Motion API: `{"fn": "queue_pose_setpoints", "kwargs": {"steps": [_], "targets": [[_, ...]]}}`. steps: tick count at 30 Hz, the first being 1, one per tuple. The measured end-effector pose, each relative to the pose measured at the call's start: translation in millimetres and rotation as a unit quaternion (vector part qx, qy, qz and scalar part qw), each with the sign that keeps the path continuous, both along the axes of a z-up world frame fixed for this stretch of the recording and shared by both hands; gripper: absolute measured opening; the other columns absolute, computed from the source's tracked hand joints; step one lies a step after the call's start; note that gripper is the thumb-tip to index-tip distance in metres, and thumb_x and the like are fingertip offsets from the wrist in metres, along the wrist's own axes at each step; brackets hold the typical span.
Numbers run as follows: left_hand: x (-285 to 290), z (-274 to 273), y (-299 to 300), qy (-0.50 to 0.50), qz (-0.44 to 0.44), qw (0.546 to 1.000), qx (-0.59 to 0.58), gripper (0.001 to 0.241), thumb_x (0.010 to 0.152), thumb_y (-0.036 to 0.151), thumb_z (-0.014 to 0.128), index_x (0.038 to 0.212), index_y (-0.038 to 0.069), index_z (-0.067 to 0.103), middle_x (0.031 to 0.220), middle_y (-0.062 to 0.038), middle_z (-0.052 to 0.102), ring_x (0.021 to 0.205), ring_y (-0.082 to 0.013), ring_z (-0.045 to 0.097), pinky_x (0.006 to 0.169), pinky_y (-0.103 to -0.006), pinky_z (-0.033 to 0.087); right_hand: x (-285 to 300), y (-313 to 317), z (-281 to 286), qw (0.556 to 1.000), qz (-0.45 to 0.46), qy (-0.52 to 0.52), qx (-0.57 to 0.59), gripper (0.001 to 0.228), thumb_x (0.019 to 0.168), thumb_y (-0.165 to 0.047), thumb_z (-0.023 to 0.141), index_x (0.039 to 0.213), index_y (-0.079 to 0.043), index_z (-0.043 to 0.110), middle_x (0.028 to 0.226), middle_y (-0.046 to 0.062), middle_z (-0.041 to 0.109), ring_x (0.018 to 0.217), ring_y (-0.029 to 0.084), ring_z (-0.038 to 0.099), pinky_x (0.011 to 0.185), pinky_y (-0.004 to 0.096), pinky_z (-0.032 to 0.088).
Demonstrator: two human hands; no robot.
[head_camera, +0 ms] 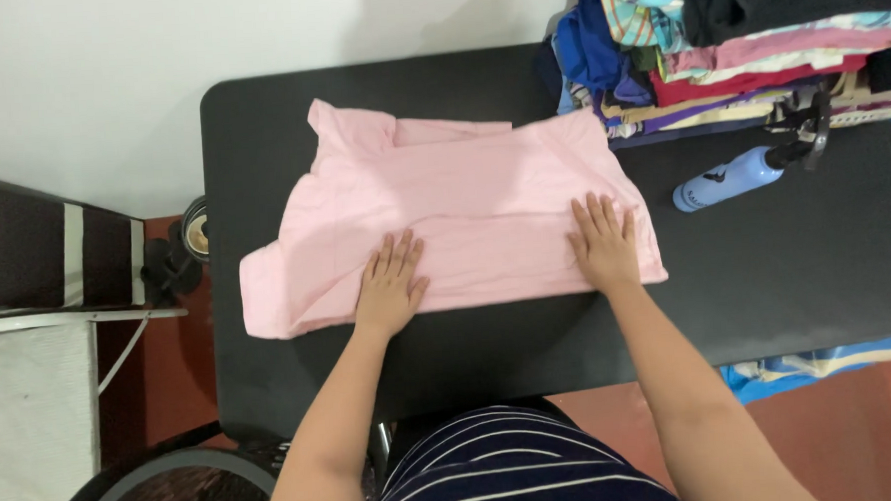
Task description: The person folds a pink shirt on a black table, then places it on a stack of folded clothes. They then pick up a patterned brown shirt from a laundry basket, spray it with a blue bottle, and fold it on the table before adding it to the stack.
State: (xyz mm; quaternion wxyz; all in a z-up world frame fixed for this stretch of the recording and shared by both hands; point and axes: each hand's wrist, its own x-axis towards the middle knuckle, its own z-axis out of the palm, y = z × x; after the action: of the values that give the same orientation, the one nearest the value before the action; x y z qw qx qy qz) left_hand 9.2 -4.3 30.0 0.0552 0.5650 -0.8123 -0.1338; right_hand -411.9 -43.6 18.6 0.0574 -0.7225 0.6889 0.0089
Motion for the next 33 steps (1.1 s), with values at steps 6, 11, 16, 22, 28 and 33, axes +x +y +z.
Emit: {"fn": "queue_pose_setpoints", "kwargs": {"steps": [6,11,16,22,28,33], "targets": [[-14,9,50,0.021,0.011,0.999,-0.033,0.068,0.099,0.048,0.042,0.161,0.024,0.029,0.168,-0.007,0.024,0.153,-0.0359,0.022,0.120,-0.0520,0.022,-11,31,5,1.000,0.023,0.016,-0.007,0.060,0.106,-0.057,0.026,0.162,-0.038,0.023,0.171,-0.004,0.020,0.158,0.020,0.014,0.128,0.055,0.005],[19,-22,5,0.080,0.087,0.991,-0.063,0.048,0.091,0.048,0.058,0.135,0.029,0.060,0.147,0.000,0.053,0.137,-0.0313,0.049,0.107,-0.0509,0.043,-21,-2,-12,0.989,0.054,0.087,-0.110,0.047,0.095,-0.054,0.048,0.136,-0.031,0.055,0.153,-0.005,0.049,0.150,0.019,0.036,0.119,0.056,0.026],[61,-33,-87,0.032,0.297,0.925,-0.235,0.049,0.099,0.047,0.059,0.139,0.018,0.060,0.133,-0.009,0.060,0.131,-0.0318,0.053,0.099,-0.0522,0.048,8,-76,15,0.987,0.058,0.070,-0.134,0.032,0.092,-0.040,0.058,0.123,-0.037,0.066,0.127,-0.011,0.063,0.131,0.013,0.052,0.105,0.046,0.041],[98,-67,-171,0.117,0.398,0.908,0.053,0.081,0.083,0.084,0.061,0.142,0.028,0.059,0.128,0.003,0.068,0.128,-0.0267,0.058,0.105,-0.0596,0.038,28,-149,35,0.996,0.078,0.030,-0.043,0.044,0.101,-0.025,0.050,0.143,-0.033,0.056,0.149,-0.004,0.055,0.126,0.026,0.061,0.098,0.049,0.050],[88,-20,-157,0.316,0.411,0.846,0.126,0.041,0.075,0.059,0.084,0.097,0.024,0.079,0.082,-0.002,0.074,0.090,-0.0299,0.073,0.072,-0.0378,0.054,11,-166,41,0.997,0.038,0.013,0.071,0.057,0.101,-0.021,0.050,0.155,-0.036,0.039,0.150,0.002,0.051,0.123,0.035,0.063,0.104,0.053,0.050],[104,46,-93,0.483,0.194,0.853,0.031,0.023,0.082,0.015,0.086,0.101,0.004,0.078,0.100,-0.017,0.068,0.095,-0.0302,0.063,0.088,-0.0438,0.050,3,-106,94,0.986,0.046,0.021,-0.158,0.011,0.097,-0.023,0.067,0.104,-0.031,0.069,0.118,-0.011,0.062,0.102,0.022,0.071,0.083,0.037,0.060]]}}
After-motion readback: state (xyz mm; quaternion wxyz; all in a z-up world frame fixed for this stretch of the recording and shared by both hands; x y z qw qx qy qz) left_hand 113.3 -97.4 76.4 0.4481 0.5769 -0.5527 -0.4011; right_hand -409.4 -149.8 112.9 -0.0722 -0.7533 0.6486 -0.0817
